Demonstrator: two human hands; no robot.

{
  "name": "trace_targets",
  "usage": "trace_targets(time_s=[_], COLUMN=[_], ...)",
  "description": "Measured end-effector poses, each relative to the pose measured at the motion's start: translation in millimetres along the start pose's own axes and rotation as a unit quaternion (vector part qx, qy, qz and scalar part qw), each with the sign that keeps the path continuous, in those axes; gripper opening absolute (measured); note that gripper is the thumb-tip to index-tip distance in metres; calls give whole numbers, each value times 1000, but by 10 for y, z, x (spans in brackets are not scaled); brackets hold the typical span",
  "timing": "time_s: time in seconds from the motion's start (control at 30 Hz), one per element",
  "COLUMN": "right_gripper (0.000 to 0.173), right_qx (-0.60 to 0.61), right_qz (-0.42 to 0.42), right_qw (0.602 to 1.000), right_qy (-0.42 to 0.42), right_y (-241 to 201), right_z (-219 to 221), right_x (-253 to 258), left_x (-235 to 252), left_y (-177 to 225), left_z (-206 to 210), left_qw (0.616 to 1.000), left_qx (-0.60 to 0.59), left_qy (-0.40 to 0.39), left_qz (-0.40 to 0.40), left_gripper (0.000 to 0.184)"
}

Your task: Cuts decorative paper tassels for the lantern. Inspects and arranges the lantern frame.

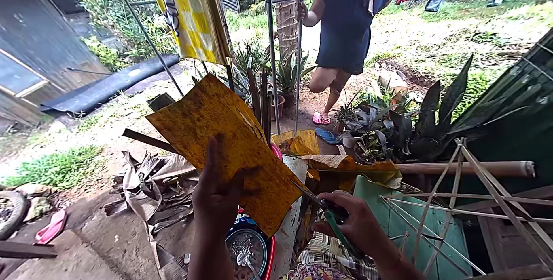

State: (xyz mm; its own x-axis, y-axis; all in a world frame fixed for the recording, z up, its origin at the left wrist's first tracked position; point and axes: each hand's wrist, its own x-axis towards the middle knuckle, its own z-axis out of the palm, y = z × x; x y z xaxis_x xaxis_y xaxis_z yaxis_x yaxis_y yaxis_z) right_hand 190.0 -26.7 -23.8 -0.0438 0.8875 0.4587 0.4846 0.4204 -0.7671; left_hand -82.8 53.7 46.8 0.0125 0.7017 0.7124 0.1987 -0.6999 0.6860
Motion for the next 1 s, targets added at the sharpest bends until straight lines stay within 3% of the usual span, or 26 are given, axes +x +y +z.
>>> trace_targets(time_s=[0.47, 1.0], right_gripper=[56, 52], right_qx=[7, 106], right_qz=[-14, 27], right_qw=[1000, 993], right_qy=[7, -38], right_y=[-43, -100], right_z=[-14, -21], right_x=[-3, -41], left_x=[-28, -73], left_y=[89, 140], left_z=[-32, 8], left_qw=[999, 996], left_qx=[-25, -60], left_qy=[-21, -46], left_qz=[12, 54], left_gripper=[81, 76])
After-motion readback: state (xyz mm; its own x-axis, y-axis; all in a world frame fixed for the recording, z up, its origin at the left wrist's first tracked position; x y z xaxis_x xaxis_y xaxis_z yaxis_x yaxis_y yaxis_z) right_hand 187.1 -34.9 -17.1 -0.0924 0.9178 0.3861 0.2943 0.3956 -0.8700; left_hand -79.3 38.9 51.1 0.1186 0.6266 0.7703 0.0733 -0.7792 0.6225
